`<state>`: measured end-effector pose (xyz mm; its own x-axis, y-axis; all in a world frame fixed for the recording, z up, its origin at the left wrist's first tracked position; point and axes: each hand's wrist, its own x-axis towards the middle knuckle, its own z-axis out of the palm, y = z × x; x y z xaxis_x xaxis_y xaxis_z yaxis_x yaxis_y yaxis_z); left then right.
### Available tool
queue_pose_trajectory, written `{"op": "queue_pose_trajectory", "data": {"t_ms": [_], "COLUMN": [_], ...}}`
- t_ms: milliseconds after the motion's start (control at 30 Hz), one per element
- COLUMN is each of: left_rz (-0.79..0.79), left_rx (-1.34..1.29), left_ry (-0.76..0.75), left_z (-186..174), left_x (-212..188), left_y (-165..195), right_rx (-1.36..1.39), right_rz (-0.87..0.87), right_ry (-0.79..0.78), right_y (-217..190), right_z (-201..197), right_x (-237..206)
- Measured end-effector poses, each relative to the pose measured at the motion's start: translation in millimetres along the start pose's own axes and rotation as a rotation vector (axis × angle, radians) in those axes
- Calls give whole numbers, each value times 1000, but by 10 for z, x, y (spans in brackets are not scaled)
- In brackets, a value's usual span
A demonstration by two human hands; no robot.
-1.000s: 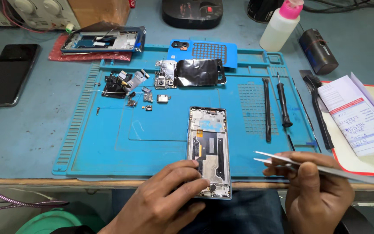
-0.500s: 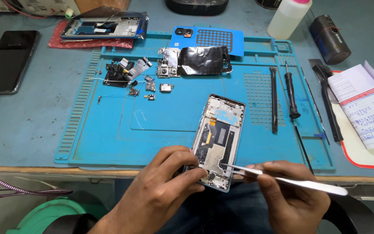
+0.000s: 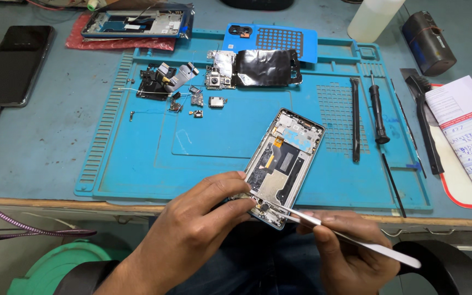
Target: The person repairs a disassembled smartphone at a workbench. They hold the phone frame, pry at its edges with a metal spudger, use tweezers to pick small internal components from the mat, handle a small part in both hands, and use a screwdriver on the phone body while arranging parts on the mat.
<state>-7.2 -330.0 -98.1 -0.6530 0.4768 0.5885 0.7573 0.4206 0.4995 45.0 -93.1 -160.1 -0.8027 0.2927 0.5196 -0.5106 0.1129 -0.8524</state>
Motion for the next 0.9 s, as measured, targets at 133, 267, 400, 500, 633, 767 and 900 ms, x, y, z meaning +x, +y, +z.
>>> {"op": "queue_pose_trajectory", "data": {"t_ms": [133, 267, 400, 500, 633, 767, 900], "left_rz": [-2, -3, -4, -11, -15, -10, -18], "left_rx": [-11, 1, -1, 2, 1, 4, -9], "left_ry": [16, 26, 29, 24, 22, 35, 53], "left_z": [19, 30, 40, 52, 56, 55, 78], "left_x": [1, 6, 0, -7, -11, -12, -35], "left_y": [13, 19, 18, 15, 12, 14, 30], "right_rx": [-7, -5, 6, 23, 3, -102, -326], "right_rz": [-1, 11, 1, 16, 74, 63, -55], "right_ry": [-18, -17, -16, -33, -63, -137, -263], "right_y": [39, 44, 40, 20, -61, -215, -335], "right_z": [10, 10, 22, 21, 22, 37, -10], "right_x": [-28, -39, -45, -40, 31, 152, 188]}}
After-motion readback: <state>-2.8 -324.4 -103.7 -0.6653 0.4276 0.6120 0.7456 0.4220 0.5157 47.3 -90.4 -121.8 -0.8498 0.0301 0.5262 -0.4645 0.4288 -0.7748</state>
